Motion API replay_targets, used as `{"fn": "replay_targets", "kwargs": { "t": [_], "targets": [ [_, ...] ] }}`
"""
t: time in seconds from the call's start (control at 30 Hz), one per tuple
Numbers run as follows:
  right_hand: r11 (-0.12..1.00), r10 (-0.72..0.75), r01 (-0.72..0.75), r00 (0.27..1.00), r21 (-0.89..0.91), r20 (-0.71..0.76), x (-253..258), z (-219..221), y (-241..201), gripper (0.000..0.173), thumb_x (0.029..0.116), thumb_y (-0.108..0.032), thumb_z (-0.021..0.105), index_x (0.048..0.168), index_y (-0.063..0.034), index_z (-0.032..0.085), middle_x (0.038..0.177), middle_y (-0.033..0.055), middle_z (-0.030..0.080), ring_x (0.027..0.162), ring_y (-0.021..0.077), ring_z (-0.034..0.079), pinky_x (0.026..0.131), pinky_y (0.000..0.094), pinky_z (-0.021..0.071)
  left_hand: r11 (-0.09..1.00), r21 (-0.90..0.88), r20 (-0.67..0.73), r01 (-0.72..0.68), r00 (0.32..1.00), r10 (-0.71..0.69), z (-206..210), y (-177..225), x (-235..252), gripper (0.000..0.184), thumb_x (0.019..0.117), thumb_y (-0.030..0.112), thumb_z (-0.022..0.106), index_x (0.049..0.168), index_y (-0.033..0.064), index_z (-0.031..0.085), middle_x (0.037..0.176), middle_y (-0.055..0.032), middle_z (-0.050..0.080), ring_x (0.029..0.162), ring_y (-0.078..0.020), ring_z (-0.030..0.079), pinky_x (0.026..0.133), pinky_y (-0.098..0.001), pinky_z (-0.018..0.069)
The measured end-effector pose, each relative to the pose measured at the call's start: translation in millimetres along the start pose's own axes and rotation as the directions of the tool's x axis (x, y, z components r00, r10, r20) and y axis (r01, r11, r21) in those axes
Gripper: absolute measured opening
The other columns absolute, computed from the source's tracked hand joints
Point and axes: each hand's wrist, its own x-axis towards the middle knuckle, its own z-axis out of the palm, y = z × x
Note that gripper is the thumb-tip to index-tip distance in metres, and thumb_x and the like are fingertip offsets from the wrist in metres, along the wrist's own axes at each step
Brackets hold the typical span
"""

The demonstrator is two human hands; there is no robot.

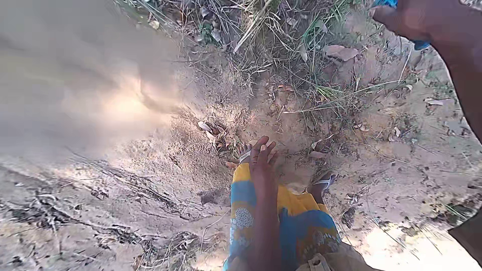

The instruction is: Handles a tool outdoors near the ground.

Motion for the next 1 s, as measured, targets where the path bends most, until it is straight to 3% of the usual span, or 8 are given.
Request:
{"fn": "replay_targets", "kwargs": {
  "t": [0.17, 0.27, 0.4, 0.53, 0.67, 0.8, 0.87, 1.0],
  "targets": [
    [0.948, -0.119, 0.218, 0.918, -0.231, 0.377, -52.6, 39.0, -9.5, 0.041, 0.1066, -0.034, 0.057, 0.112, 0.0065, 0.059, 0.093, 0.0324, 0.065, 0.094, 0.0556, 0.065, 0.076, 0.0698, 0.0458, 0.999, 0.040, 0.020, 0.004, 1.000, -0.005, 5.4, -3.4, -0.9, 0.033, 0.1120, 0.008, 0.029, 0.132, 0.0022, 0.055, 0.127, -0.0083, 0.065, 0.105, -0.0171, 0.070, 0.085, -0.0328, 0.0597],
    [0.986, 0.161, -0.164, 0.982, 0.019, 0.102, -38.2, 41.9, 21.7, 0.051, 0.1073, -0.035, 0.050, 0.125, 0.0119, 0.054, 0.117, 0.0416, 0.060, 0.115, 0.0595, 0.058, 0.092, 0.0752, 0.0417, 0.993, 0.117, 0.040, -0.001, 0.999, -0.004, 2.6, -7.5, -1.0, 0.035, 0.1125, 0.011, 0.027, 0.133, 0.0034, 0.055, 0.127, -0.0077, 0.065, 0.104, -0.0172, 0.070, 0.086, -0.0336, 0.0593],
    [0.760, 0.459, -0.271, 0.867, 0.591, -0.194, -76.7, 60.9, 48.7, 0.032, 0.1033, -0.028, 0.055, 0.118, -0.0002, 0.061, 0.089, 0.0049, 0.062, 0.068, 0.0091, 0.063, 0.068, 0.0298, 0.0568, 0.980, 0.194, 0.058, -0.034, 0.998, 0.023, -3.2, -11.6, 0.4, 0.034, 0.1124, 0.011, 0.028, 0.131, 0.0053, 0.056, 0.123, -0.0059, 0.068, 0.100, -0.0160, 0.071, 0.084, -0.0328, 0.0608],
    [0.566, 0.578, -0.363, 0.815, 0.740, -0.041, -225.1, 162.6, 45.4, 0.039, 0.0993, -0.020, 0.061, 0.129, 0.0045, 0.056, 0.087, 0.0135, 0.064, 0.066, 0.0193, 0.063, 0.065, 0.0417, 0.0551, 0.965, 0.254, 0.098, -0.061, 0.994, 0.037, -4.2, -17.6, 2.7, 0.034, 0.1124, 0.012, 0.026, 0.132, 0.0052, 0.053, 0.120, -0.0054, 0.069, 0.099, -0.0148, 0.072, 0.083, -0.0312, 0.0612],
    [0.033, 0.781, -0.721, 0.450, 0.692, 0.432, -358.5, 279.3, 5.2, 0.047, 0.0996, -0.011, 0.062, 0.139, 0.0071, 0.043, 0.095, 0.0180, 0.064, 0.069, 0.0205, 0.067, 0.068, 0.0387, 0.0585, 0.932, 0.352, 0.094, -0.080, 0.994, 0.050, 0.7, -29.2, -0.3, 0.033, 0.1130, 0.013, 0.026, 0.132, 0.0059, 0.051, 0.121, -0.0036, 0.069, 0.098, -0.0141, 0.072, 0.083, -0.0316, 0.0615],
    [-0.442, 0.662, -0.678, 0.196, 0.588, 0.723, -379.1, 344.3, -31.5, 0.041, 0.1001, -0.013, 0.063, 0.132, 0.0083, 0.048, 0.099, 0.0184, 0.061, 0.077, 0.0217, 0.064, 0.072, 0.0379, 0.0566, 0.864, 0.489, 0.130, -0.118, 0.990, 0.062, 0.1, -48.1, -4.2, 0.032, 0.1117, 0.013, 0.026, 0.133, 0.0067, 0.049, 0.124, -0.0028, 0.066, 0.101, -0.0133, 0.070, 0.086, -0.0313, 0.0598],
    [-0.471, 0.580, -0.669, 0.255, 0.574, 0.773, -351.3, 336.2, -50.9, 0.044, 0.0980, -0.011, 0.066, 0.133, 0.0093, 0.049, 0.105, 0.0226, 0.061, 0.086, 0.0260, 0.063, 0.078, 0.0416, 0.0549, 0.816, 0.560, 0.142, -0.141, 0.987, 0.073, -0.6, -61.2, -5.8, 0.032, 0.1119, 0.013, 0.026, 0.133, 0.0065, 0.049, 0.124, -0.0030, 0.065, 0.103, -0.0132, 0.069, 0.087, -0.0320, 0.0585],
    [-0.367, 0.295, -0.570, 0.679, 0.735, 0.673, -333.1, 267.1, -80.3, 0.045, 0.0967, -0.008, 0.062, 0.136, 0.0048, 0.044, 0.095, 0.0148, 0.059, 0.071, 0.0176, 0.063, 0.067, 0.0325, 0.0557, 0.681, 0.713, 0.156, -0.169, 0.984, 0.080, -10.9, -90.0, -4.1, 0.032, 0.1096, 0.010, 0.032, 0.135, 0.0028, 0.049, 0.127, -0.0049, 0.062, 0.104, -0.0130, 0.067, 0.087, -0.0319, 0.0574]
  ]
}}
